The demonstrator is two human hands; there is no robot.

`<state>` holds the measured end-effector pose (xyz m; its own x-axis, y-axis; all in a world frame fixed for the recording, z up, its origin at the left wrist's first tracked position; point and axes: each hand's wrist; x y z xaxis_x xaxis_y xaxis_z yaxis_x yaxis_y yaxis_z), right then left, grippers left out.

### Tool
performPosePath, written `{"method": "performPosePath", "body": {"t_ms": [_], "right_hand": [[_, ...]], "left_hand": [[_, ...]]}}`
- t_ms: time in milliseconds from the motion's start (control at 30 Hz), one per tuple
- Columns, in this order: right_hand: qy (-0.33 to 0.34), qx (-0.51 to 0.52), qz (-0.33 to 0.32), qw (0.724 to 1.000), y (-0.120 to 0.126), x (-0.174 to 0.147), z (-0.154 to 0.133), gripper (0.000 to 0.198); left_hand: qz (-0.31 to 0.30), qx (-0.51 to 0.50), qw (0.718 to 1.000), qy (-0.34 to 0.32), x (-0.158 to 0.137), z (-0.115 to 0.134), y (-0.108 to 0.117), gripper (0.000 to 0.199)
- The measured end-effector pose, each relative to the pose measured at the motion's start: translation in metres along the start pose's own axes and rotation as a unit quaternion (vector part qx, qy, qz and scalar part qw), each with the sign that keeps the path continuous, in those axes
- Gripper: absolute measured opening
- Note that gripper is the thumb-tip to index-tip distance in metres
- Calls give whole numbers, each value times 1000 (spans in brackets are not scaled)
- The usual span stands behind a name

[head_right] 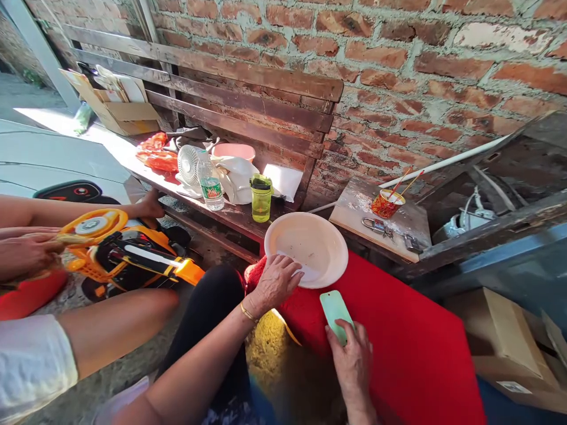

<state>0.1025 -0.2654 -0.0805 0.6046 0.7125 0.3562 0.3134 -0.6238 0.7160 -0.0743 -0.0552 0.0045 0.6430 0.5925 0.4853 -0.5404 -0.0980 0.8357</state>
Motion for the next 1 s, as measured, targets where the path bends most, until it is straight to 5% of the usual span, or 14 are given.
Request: {"method": "performPosePath", "body": {"t_ms": [167,400,633,867,1000], "right_hand": [[-129,-44,63,989,25,9,10,88],[-64,4,-38,997,-4,33,-34,86],[-174,-68,38,982,17,29,-9,94],[5,64,-61,996,-13,-10,-45,61],[-24,-12,-5,1000,2,-4,-22,74]], "left_hand": [[-72,25,997,-26,-1,-1,0,27],[-97,13,995,-34,3,-1,6,28],[-86,11,996,-28,2,-2,-2,26],[-68,18,997,-38,1,-2,-6,25],[-65,16,997,-36,1,-2,-7,25]]}}
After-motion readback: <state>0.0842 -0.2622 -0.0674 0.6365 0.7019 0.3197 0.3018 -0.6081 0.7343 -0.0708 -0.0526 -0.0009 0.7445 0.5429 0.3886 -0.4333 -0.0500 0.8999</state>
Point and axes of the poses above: each hand's wrist, its own x-axis towards the middle knuckle, its own y-axis out of the back of the hand, z = x × y, and after that the axes turned 5 degrees about x, right-handed
